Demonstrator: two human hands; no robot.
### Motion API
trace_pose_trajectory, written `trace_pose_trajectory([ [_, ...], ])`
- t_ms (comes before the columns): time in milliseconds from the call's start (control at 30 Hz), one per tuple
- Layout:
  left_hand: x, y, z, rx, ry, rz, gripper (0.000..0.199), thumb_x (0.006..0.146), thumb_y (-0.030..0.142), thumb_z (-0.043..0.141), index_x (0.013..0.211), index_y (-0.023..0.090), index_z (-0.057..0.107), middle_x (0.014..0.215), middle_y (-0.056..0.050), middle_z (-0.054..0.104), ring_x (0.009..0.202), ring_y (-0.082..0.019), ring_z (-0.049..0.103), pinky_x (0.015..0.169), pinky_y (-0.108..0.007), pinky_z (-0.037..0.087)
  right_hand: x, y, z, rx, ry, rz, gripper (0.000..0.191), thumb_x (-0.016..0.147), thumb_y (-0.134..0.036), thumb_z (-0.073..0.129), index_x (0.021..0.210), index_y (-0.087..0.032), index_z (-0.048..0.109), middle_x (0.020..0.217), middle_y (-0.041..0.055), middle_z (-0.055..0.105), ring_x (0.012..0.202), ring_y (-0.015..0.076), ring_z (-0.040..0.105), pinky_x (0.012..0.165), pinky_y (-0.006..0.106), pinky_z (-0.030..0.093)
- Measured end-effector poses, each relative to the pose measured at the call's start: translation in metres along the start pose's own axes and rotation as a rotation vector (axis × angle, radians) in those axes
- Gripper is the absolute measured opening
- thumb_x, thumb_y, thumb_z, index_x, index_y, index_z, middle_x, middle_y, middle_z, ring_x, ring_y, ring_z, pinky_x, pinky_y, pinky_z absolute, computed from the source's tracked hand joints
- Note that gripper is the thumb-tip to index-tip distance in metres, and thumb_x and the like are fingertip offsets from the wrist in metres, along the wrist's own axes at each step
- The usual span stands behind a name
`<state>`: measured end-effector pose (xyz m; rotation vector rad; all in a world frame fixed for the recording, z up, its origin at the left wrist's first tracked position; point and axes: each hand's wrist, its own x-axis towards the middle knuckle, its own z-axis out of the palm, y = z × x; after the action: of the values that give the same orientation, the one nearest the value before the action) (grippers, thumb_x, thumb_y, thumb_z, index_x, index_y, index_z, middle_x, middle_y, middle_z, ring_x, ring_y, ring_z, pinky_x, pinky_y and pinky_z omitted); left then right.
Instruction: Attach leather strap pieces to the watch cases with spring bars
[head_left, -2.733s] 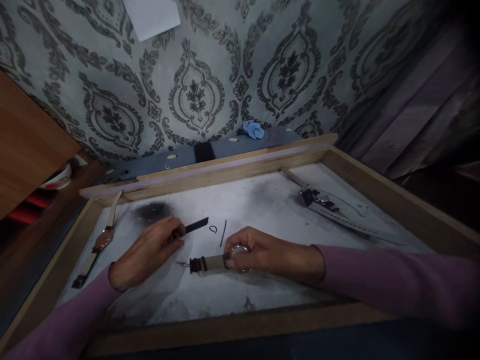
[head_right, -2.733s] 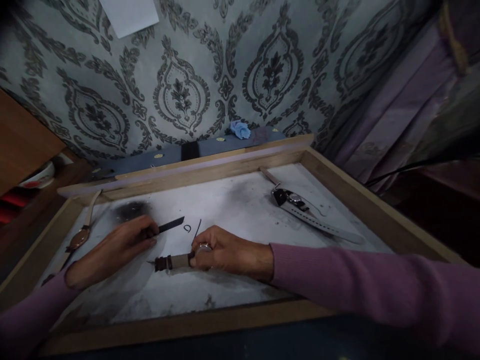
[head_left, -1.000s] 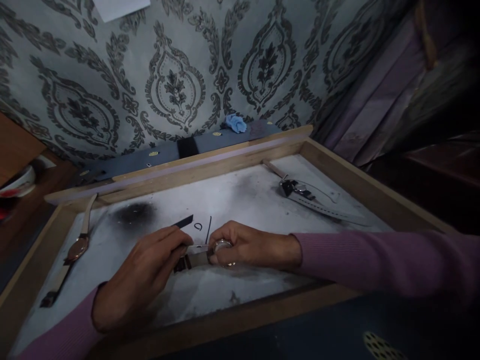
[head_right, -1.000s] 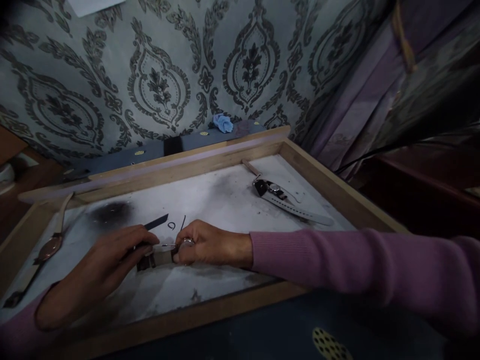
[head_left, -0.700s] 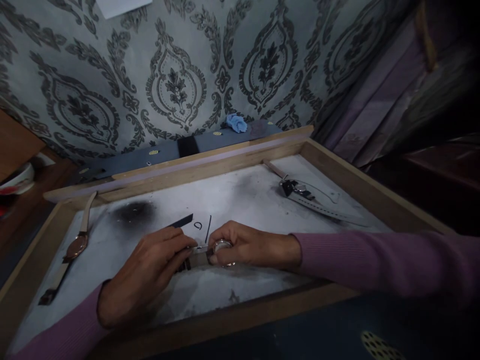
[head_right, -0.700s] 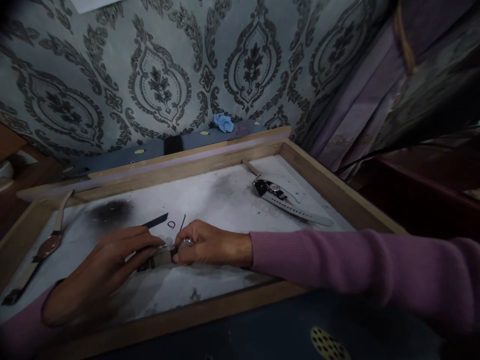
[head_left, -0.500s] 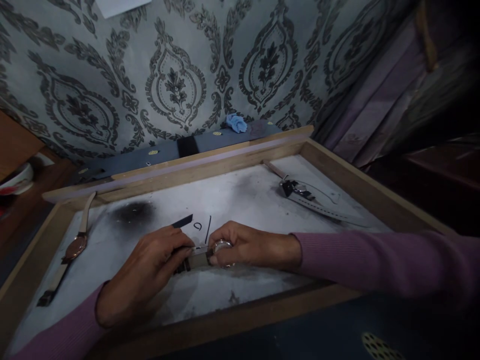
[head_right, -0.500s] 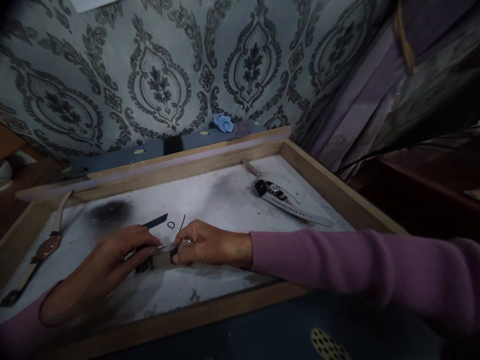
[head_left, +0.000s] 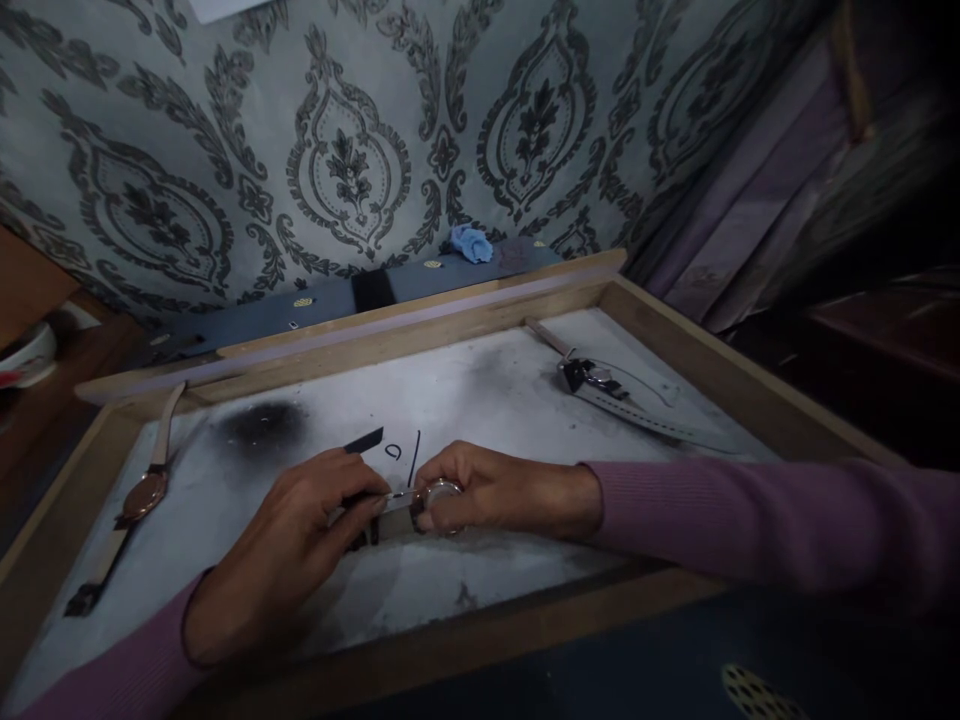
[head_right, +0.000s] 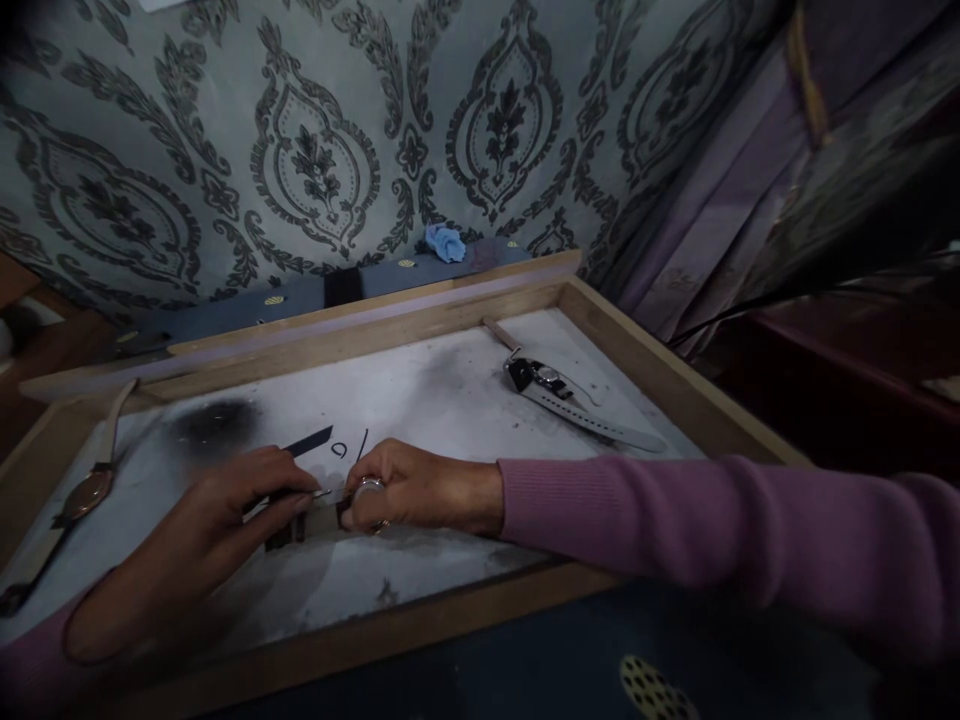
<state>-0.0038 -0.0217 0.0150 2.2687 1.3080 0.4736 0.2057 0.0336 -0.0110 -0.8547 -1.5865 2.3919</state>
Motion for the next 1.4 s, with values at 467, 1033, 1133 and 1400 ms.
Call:
trace_pose_trajectory([
  [467, -0.0007, 0.0031, 0.0013, 0.044, 0.047, 0.109, 0.017, 0.093, 0.012, 0.049, 0.085, 0.017, 0.064, 0.073, -0.001, 0.06, 0.07, -0.016, 0.053, 0.061, -0.027, 0.037, 0.0021, 0.0013, -0.0001, -0.001, -0.017, -0.025, 0.004, 0.073, -0.013, 0.065, 0.073, -0.01, 0.063, 0.058, -0.0054, 0.052, 0.053, 0.0047, 0.043, 0.052, 0.02, 0.029],
  [1033, 0.001, 0.0071, -0.0043, 0.132, 0.039, 0.242, 0.025, 0.095, 0.011, 0.045, 0.081, 0.014, 0.066, 0.065, -0.001, 0.057, 0.064, -0.015, 0.05, 0.057, -0.026, 0.035, 0.0001, 0.0006, 0.0018, 0.032, -0.021, -0.031, 0.001, 0.075, -0.01, 0.063, 0.075, -0.01, 0.064, 0.062, -0.0049, 0.056, 0.054, 0.0042, 0.047, 0.053, 0.018, 0.034],
  [1133, 0.0007, 0.0059, -0.0048, 0.146, 0.025, 0.261, 0.027, 0.096, 0.01, 0.043, 0.082, 0.015, 0.066, 0.065, -0.001, 0.057, 0.064, -0.015, 0.049, 0.057, -0.027, 0.035, -0.0001, 0.0014, 0.0023, 0.04, -0.03, -0.042, 0.001, 0.075, -0.011, 0.063, 0.074, -0.011, 0.063, 0.059, -0.0059, 0.055, 0.052, 0.0038, 0.044, 0.049, 0.018, 0.032],
  [1400, 0.0009, 0.0043, -0.0077, 0.143, -0.059, 0.276, 0.029, 0.095, 0.011, 0.039, 0.083, 0.019, 0.064, 0.067, -0.001, 0.061, 0.065, -0.016, 0.052, 0.06, -0.028, 0.042, -0.0009, 0.0043, 0.0018, -0.015, -0.037, -0.069, 0.003, 0.076, -0.013, 0.063, 0.076, -0.011, 0.062, 0.056, -0.0072, 0.05, 0.048, 0.0032, 0.039, 0.044, 0.018, 0.026],
])
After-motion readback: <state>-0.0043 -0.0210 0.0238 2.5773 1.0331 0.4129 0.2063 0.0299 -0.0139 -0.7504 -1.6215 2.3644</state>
